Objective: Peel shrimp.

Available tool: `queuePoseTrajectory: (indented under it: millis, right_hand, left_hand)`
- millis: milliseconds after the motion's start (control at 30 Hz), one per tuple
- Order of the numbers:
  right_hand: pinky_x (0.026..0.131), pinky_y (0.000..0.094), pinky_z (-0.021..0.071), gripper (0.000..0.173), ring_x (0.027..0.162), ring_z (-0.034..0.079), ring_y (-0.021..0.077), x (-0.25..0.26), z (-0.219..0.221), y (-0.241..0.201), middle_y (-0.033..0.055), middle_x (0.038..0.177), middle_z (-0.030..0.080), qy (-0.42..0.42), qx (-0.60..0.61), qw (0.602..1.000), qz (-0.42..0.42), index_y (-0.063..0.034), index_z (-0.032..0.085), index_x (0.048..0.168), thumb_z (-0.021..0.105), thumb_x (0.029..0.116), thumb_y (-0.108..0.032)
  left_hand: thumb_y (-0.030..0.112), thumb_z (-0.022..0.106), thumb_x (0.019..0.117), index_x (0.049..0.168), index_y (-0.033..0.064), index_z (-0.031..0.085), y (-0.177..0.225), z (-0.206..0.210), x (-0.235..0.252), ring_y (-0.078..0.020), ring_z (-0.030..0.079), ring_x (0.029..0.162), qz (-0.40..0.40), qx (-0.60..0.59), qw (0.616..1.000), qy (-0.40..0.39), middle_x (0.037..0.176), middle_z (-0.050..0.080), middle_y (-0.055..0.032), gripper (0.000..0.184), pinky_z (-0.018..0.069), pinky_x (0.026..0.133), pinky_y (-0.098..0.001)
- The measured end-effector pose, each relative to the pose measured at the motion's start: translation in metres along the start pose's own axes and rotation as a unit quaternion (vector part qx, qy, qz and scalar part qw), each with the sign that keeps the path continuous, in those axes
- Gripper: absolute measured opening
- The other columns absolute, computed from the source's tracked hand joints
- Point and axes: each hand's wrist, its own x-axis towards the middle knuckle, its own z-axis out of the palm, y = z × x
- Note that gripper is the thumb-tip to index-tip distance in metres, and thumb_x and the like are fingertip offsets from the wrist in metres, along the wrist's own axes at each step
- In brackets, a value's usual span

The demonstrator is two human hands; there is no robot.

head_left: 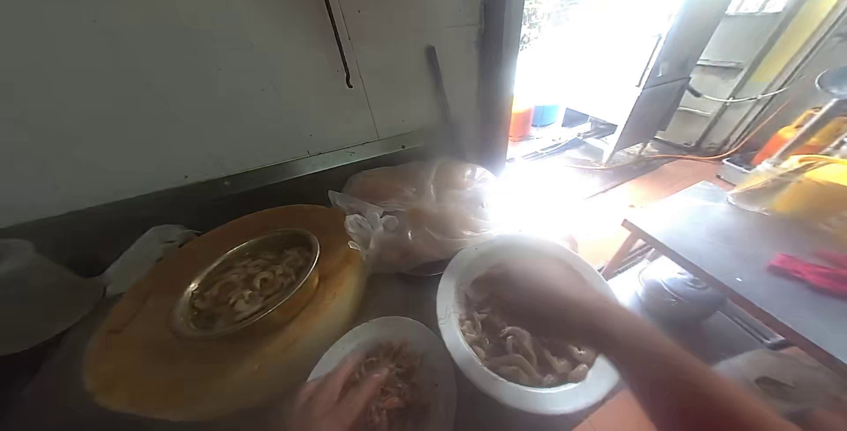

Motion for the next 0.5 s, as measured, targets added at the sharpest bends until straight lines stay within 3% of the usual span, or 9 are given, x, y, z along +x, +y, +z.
queuePoseTrajectory:
  millis: [33, 67, 133, 167, 200, 267, 300, 367, 500]
  right_hand:
    - [0.084, 0.0548, 0.0572, 0.021, 0.099, 0.070, 0.0222, 0.009, -0.005, 0.023, 0.0007, 0.107, 0.073, 0.001, -0.045, 0.999, 0.019, -0.0266, 0.075, 0.116, 0.062, 0.1000, -0.024]
    - [0.078, 0.0545, 0.0581, 0.017, 0.092, 0.071, 0.0208, 0.019, -0.006, 0.041, -0.0008, 0.098, 0.073, -0.006, -0.075, 0.997, 0.032, -0.0281, 0.077, 0.110, 0.064, 0.0990, -0.025]
    - [0.076, 0.0513, 0.0583, 0.013, 0.086, 0.070, 0.0183, 0.037, -0.001, 0.062, -0.0017, 0.092, 0.073, -0.036, -0.085, 0.996, 0.018, -0.0268, 0.078, 0.105, 0.067, 0.0983, -0.026]
    - [0.078, 0.0508, 0.0587, 0.013, 0.086, 0.070, 0.0175, 0.046, 0.005, 0.066, -0.0021, 0.091, 0.074, -0.050, -0.088, 0.995, 0.001, -0.0262, 0.079, 0.105, 0.068, 0.0972, -0.027]
    - [0.079, 0.0527, 0.0579, 0.014, 0.088, 0.070, 0.0196, 0.053, 0.010, 0.062, -0.0004, 0.091, 0.074, -0.070, -0.092, 0.993, -0.001, -0.0242, 0.079, 0.105, 0.070, 0.0960, -0.030]
    - [0.082, 0.0570, 0.0570, 0.017, 0.094, 0.070, 0.0253, 0.066, 0.023, 0.053, 0.0043, 0.096, 0.073, -0.099, -0.100, 0.990, -0.009, -0.0191, 0.077, 0.105, 0.072, 0.0943, -0.031]
    - [0.081, 0.0583, 0.0562, 0.014, 0.093, 0.069, 0.0281, 0.072, 0.032, 0.051, 0.0072, 0.094, 0.072, -0.100, -0.097, 0.990, -0.018, -0.0150, 0.076, 0.099, 0.072, 0.0939, -0.028]
    - [0.076, 0.0587, 0.0557, 0.012, 0.090, 0.068, 0.0304, 0.085, 0.046, 0.048, 0.0092, 0.092, 0.069, -0.108, -0.107, 0.988, -0.005, -0.0121, 0.073, 0.092, 0.070, 0.0935, -0.024]
    - [0.074, 0.0559, 0.0562, 0.014, 0.085, 0.068, 0.0277, 0.083, 0.035, 0.047, 0.0085, 0.087, 0.069, -0.099, -0.083, 0.991, -0.019, -0.0106, 0.072, 0.094, 0.070, 0.0926, -0.024]
  left_hand:
    - [0.008, 0.064, 0.0901, 0.143, 0.0074, 0.060, 0.000, 0.000, 0.001, -0.0436, 0.050, 0.135, 0.013, -0.021, 0.999, -0.020, 0.153, 0.047, -0.0231, 0.053, 0.0403, 0.111, -0.0595]
    - [0.006, 0.063, 0.0911, 0.142, 0.0033, 0.059, 0.002, 0.002, 0.001, -0.0390, 0.054, 0.133, 0.020, -0.038, 0.999, -0.011, 0.152, 0.049, -0.0227, 0.052, 0.0444, 0.111, -0.0541]
    - [0.006, 0.064, 0.0938, 0.131, 0.0010, 0.067, 0.004, 0.009, 0.003, -0.0277, 0.070, 0.102, 0.031, -0.061, 0.995, 0.074, 0.125, 0.066, -0.0210, 0.038, 0.0594, 0.088, -0.0415]
    - [0.005, 0.062, 0.0932, 0.127, 0.0032, 0.070, 0.005, 0.012, 0.005, -0.0235, 0.069, 0.093, 0.033, -0.068, 0.991, 0.112, 0.115, 0.068, -0.0189, 0.035, 0.0597, 0.080, -0.0373]
    - [0.004, 0.061, 0.0930, 0.127, 0.0055, 0.071, 0.006, 0.014, 0.006, -0.0212, 0.067, 0.095, 0.036, -0.071, 0.989, 0.128, 0.115, 0.067, -0.0175, 0.035, 0.0588, 0.080, -0.0351]
    - [0.006, 0.063, 0.0931, 0.129, 0.0056, 0.070, 0.008, 0.017, 0.008, -0.0208, 0.065, 0.113, 0.047, -0.082, 0.988, 0.124, 0.128, 0.064, -0.0173, 0.036, 0.0571, 0.095, -0.0345]
    - [0.009, 0.065, 0.0937, 0.129, 0.0045, 0.069, 0.009, 0.018, 0.009, -0.0214, 0.065, 0.116, 0.054, -0.087, 0.987, 0.123, 0.131, 0.063, -0.0177, 0.036, 0.0565, 0.097, -0.0351]
    - [0.013, 0.064, 0.0965, 0.126, 0.0040, 0.071, 0.012, 0.020, 0.008, -0.0202, 0.065, 0.115, 0.069, -0.092, 0.985, 0.132, 0.129, 0.065, -0.0169, 0.031, 0.0561, 0.098, -0.0343]
    - [0.012, 0.063, 0.0990, 0.117, 0.0034, 0.075, 0.012, 0.018, 0.000, -0.0154, 0.067, 0.114, 0.089, -0.125, 0.977, 0.151, 0.121, 0.070, -0.0142, 0.023, 0.0562, 0.098, -0.0299]
